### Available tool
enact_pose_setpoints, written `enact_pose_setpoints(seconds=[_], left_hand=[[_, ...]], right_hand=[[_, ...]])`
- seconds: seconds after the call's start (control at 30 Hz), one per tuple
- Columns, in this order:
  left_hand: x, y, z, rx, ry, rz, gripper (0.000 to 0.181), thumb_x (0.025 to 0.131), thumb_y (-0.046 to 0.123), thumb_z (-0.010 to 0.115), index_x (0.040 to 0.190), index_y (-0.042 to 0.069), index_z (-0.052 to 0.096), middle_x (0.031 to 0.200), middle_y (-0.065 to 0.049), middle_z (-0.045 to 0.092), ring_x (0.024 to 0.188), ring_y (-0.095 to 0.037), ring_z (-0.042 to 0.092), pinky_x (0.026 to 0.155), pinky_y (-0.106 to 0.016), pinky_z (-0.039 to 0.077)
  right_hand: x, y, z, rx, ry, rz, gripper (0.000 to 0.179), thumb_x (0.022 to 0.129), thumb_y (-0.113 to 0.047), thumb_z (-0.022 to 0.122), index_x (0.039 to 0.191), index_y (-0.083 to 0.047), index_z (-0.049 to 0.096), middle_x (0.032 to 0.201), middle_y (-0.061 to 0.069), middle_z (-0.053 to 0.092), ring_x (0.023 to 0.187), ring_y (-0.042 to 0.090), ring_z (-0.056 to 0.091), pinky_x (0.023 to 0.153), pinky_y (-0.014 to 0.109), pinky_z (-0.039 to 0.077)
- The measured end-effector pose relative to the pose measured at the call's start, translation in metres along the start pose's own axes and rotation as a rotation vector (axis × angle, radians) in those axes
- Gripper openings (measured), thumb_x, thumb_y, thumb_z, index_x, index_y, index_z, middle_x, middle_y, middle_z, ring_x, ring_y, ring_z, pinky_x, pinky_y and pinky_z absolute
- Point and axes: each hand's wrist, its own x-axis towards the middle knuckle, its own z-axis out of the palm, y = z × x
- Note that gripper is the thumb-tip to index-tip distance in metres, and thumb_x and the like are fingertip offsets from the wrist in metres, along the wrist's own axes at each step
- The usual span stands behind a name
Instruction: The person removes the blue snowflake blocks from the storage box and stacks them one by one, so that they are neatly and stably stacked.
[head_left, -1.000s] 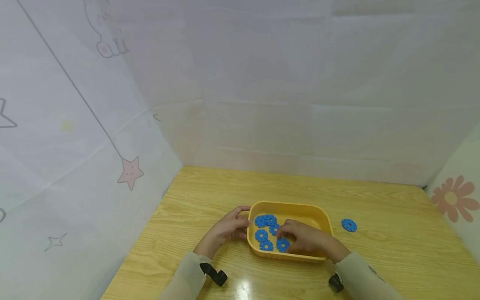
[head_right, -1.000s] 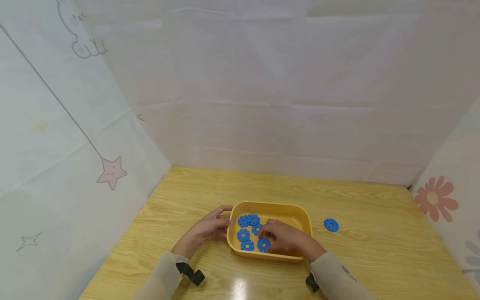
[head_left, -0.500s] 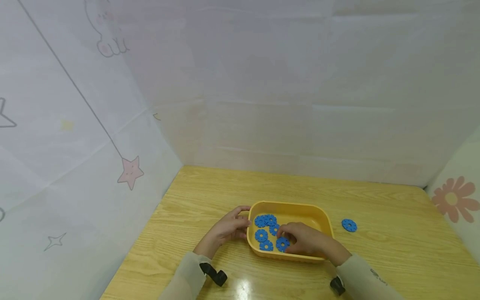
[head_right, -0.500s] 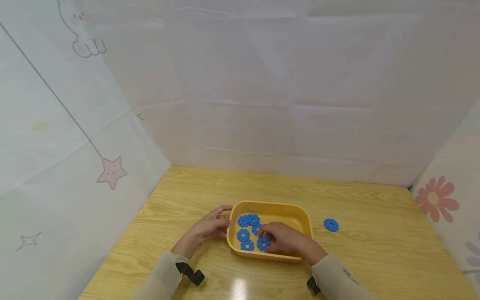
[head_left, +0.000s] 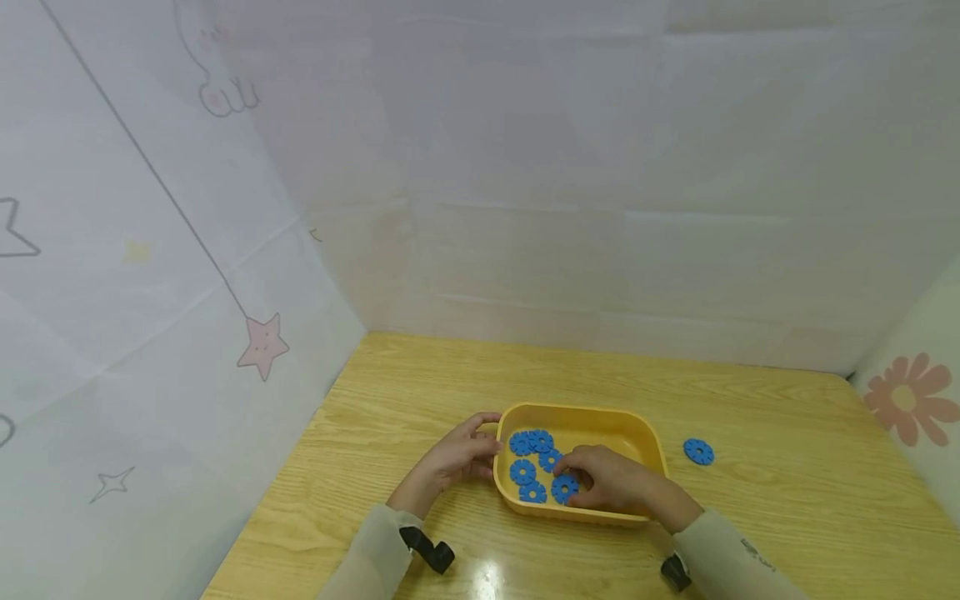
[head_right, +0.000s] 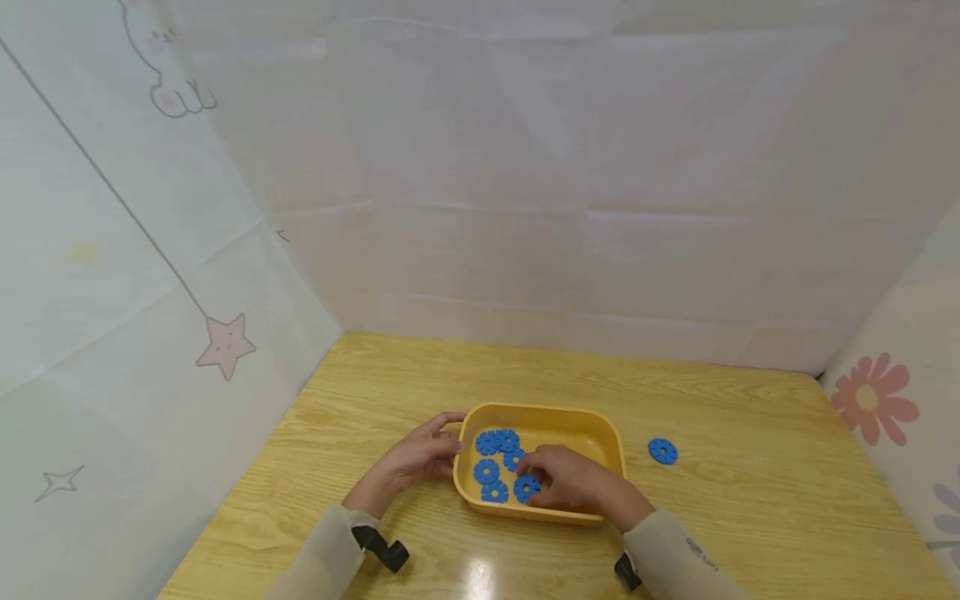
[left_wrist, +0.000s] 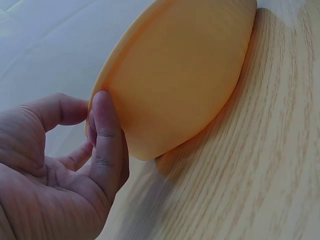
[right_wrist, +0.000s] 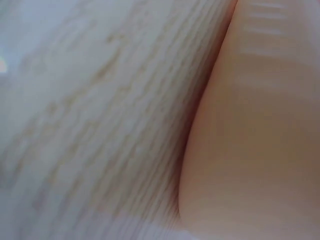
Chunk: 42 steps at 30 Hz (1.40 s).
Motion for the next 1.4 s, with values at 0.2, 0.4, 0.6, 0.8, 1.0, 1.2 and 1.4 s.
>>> enact_pose_setpoints(seconds=[0.2, 0.4, 0.6, 0.8, 1.0, 1.2, 1.4], left_hand=[[0.0, -0.001, 0.001, -0.005, -0.002, 0.004, 0.059, 0.096, 0.006, 0.064, 0.15, 0.01, 0.041, 0.109, -0.016, 0.065, 0.072, -0.013, 0.064, 0.064, -0.029, 0.059], [0.0, 0.001, 0.001, -0.01, -0.005, 0.006, 0.059, 0.096, 0.005, 0.063, 0.15, 0.01, 0.04, 0.108, -0.016, 0.064, 0.071, -0.013, 0.064, 0.064, -0.03, 0.059], [0.0, 0.0, 0.001, -0.006, -0.005, 0.01, 0.059, 0.096, 0.005, 0.063, 0.15, 0.01, 0.041, 0.108, -0.016, 0.065, 0.071, -0.014, 0.064, 0.065, -0.031, 0.06], [0.001, -0.001, 0.0, -0.006, 0.001, 0.011, 0.06, 0.096, 0.006, 0.064, 0.15, 0.01, 0.041, 0.11, -0.017, 0.064, 0.072, -0.013, 0.064, 0.065, -0.031, 0.059], [0.001, -0.001, 0.0, -0.011, 0.005, 0.007, 0.06, 0.095, 0.006, 0.064, 0.151, 0.011, 0.041, 0.111, -0.017, 0.064, 0.071, -0.013, 0.063, 0.064, -0.03, 0.059], [-0.001, 0.001, 0.001, -0.011, 0.006, 0.001, 0.061, 0.095, 0.006, 0.065, 0.151, 0.011, 0.041, 0.112, -0.017, 0.064, 0.072, -0.014, 0.064, 0.065, -0.031, 0.059], [0.0, 0.0, 0.001, -0.013, -0.003, 0.009, 0.061, 0.095, 0.006, 0.065, 0.151, 0.011, 0.041, 0.112, -0.017, 0.065, 0.071, -0.014, 0.064, 0.065, -0.031, 0.059]], right_hand=[[-0.007, -0.001, -0.003, 0.04, 0.096, 0.034, 0.033, 0.088, -0.029, 0.079, 0.116, -0.015, 0.071, 0.087, -0.008, 0.057, 0.074, 0.006, 0.051, 0.066, 0.022, 0.047], [-0.015, 0.005, -0.011, 0.069, 0.189, -0.044, 0.036, 0.09, -0.026, 0.078, 0.119, -0.007, 0.069, 0.091, -0.009, 0.059, 0.075, 0.002, 0.049, 0.064, 0.022, 0.048], [-0.029, 0.004, -0.019, 0.075, 0.306, -0.082, 0.03, 0.089, -0.019, 0.077, 0.116, -0.009, 0.069, 0.087, -0.006, 0.058, 0.071, 0.002, 0.047, 0.06, 0.022, 0.046], [-0.042, 0.006, -0.025, -0.007, 0.456, -0.097, 0.032, 0.087, -0.018, 0.081, 0.116, -0.013, 0.069, 0.085, -0.013, 0.055, 0.069, 0.002, 0.047, 0.059, 0.021, 0.045], [-0.056, 0.013, -0.03, -0.009, 0.558, -0.131, 0.033, 0.085, -0.013, 0.082, 0.116, -0.015, 0.069, 0.086, -0.013, 0.055, 0.068, 0.004, 0.047, 0.058, 0.02, 0.044], [-0.074, 0.017, -0.037, -0.026, 0.66, -0.081, 0.034, 0.082, -0.01, 0.084, 0.113, -0.015, 0.072, 0.084, -0.013, 0.056, 0.067, 0.01, 0.051, 0.057, 0.025, 0.047], [-0.097, 0.027, -0.041, -0.035, 0.682, 0.054, 0.034, 0.085, -0.015, 0.082, 0.117, -0.016, 0.071, 0.089, -0.014, 0.06, 0.073, 0.007, 0.054, 0.061, 0.025, 0.05]])
